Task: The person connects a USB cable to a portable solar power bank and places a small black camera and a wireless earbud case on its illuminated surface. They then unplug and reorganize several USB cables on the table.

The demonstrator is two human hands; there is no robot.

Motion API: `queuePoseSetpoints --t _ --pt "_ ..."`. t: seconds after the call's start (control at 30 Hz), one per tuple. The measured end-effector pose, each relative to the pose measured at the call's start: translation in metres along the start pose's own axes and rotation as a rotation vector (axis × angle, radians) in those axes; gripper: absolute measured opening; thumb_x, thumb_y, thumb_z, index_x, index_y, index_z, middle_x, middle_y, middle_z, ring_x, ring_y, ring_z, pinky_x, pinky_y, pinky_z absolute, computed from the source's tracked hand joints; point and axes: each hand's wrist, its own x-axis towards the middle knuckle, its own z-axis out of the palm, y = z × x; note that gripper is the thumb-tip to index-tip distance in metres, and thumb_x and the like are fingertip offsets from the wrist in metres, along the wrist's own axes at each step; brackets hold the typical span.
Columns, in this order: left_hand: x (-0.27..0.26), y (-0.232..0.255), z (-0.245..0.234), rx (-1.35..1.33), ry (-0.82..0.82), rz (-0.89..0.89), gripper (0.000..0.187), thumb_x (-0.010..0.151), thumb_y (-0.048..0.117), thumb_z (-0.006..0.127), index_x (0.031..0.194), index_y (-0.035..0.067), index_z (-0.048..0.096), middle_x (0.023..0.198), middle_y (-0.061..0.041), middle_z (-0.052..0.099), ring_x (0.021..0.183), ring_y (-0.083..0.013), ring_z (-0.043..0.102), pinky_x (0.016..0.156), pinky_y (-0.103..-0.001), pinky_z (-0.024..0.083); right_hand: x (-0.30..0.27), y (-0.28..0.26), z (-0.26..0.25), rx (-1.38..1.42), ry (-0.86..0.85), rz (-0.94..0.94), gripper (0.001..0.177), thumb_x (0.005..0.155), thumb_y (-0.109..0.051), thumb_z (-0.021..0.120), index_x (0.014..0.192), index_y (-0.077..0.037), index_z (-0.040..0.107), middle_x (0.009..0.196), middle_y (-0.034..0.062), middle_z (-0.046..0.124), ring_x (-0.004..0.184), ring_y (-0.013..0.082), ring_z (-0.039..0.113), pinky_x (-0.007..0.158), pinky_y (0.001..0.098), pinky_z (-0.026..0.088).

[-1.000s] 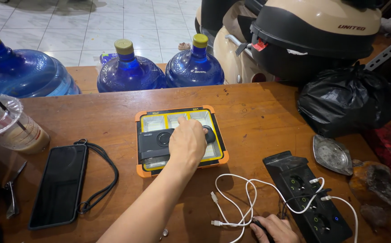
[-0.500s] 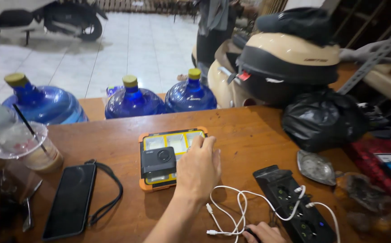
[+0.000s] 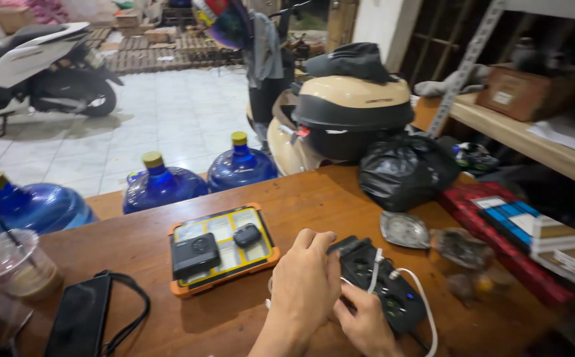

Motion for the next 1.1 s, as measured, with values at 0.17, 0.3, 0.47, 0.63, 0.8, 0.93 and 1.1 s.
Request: queuePoseSetpoints --t 0.17,0.3,0.47,0.63,0.8,0.93,1.1 --pt "-0.005 0.018 0.030 -0.015 -0.020 0.088 0.031 0.083 0.006 0.065 0.114 0.006 0.070 0.104 -0.014 0.067 0.095 -0.0363 0.067 0.079 -0.046 0.054 0.027 -0.057 -0.042 0.009 0.008 -0.058 0.017 0.093 -0.016 0.065 0.091 -0.001 0.072 0.073 0.0133 0.073 0.061 0.0175 0.066 0.059 0.0321 0.052" --pt "-0.007 0.034 0.051 -0.017 0.063 0.194 0.034 0.078 0.003 0.064 0.112 0.006 0.071 0.106 -0.015 0.067 0.102 -0.0355 0.065 0.084 -0.045 0.055 0.036 -0.070 -0.072 0.003 0.066 -0.148 0.016 0.090 -0.016 0.066 0.094 -0.003 0.075 0.076 0.0116 0.076 0.068 0.0148 0.071 0.061 0.0306 0.054" --pt "-0.002 0.056 0.066 -0.028 0.059 0.219 0.032 0.080 0.004 0.067 0.111 0.004 0.070 0.111 -0.017 0.065 0.104 -0.0367 0.064 0.084 -0.046 0.054 0.042 -0.061 -0.104 0.112 0.022 -0.146 0.018 0.096 -0.017 0.063 0.093 -0.002 0.073 0.078 0.0056 0.075 0.075 0.0062 0.065 0.067 0.0281 0.055" --pt "0.004 0.083 0.081 -0.113 0.034 0.139 0.040 0.081 0.006 0.066 0.121 0.004 0.064 0.115 -0.016 0.064 0.097 -0.0354 0.068 0.081 -0.043 0.055 0.046 -0.054 -0.135 0.136 0.051 -0.075 0.018 0.094 -0.018 0.067 0.092 -0.001 0.074 0.078 0.0006 0.069 0.074 0.0036 0.063 0.063 0.0255 0.053" --pt "0.007 0.099 0.109 -0.163 0.119 0.224 0.049 0.083 0.006 0.067 0.131 0.000 0.059 0.115 -0.020 0.065 0.101 -0.0354 0.068 0.084 -0.042 0.056 0.039 -0.052 -0.165 0.000 0.139 0.071 0.021 0.091 -0.020 0.076 0.099 -0.002 0.079 0.074 0.0043 0.066 0.069 0.0056 0.057 0.060 0.0267 0.049" --pt "0.001 0.100 0.123 -0.229 0.025 0.136 0.053 0.084 0.012 0.069 0.133 -0.001 0.056 0.113 -0.019 0.066 0.090 -0.0288 0.071 0.080 -0.042 0.056 0.036 -0.044 -0.182 0.135 0.068 0.133 0.020 0.094 -0.016 0.069 0.103 -0.001 0.079 0.083 0.0016 0.075 0.077 0.0022 0.061 0.066 0.0237 0.054" --pt "-0.005 0.095 0.129 -0.221 -0.025 0.046 0.054 0.085 0.020 0.072 0.132 0.000 0.057 0.111 -0.017 0.067 0.083 -0.0268 0.072 0.077 -0.040 0.056 0.034 -0.032 -0.186 0.206 0.040 0.103 0.019 0.094 -0.009 0.066 0.106 0.001 0.077 0.089 0.0023 0.078 0.078 0.0036 0.065 0.069 0.0229 0.056"
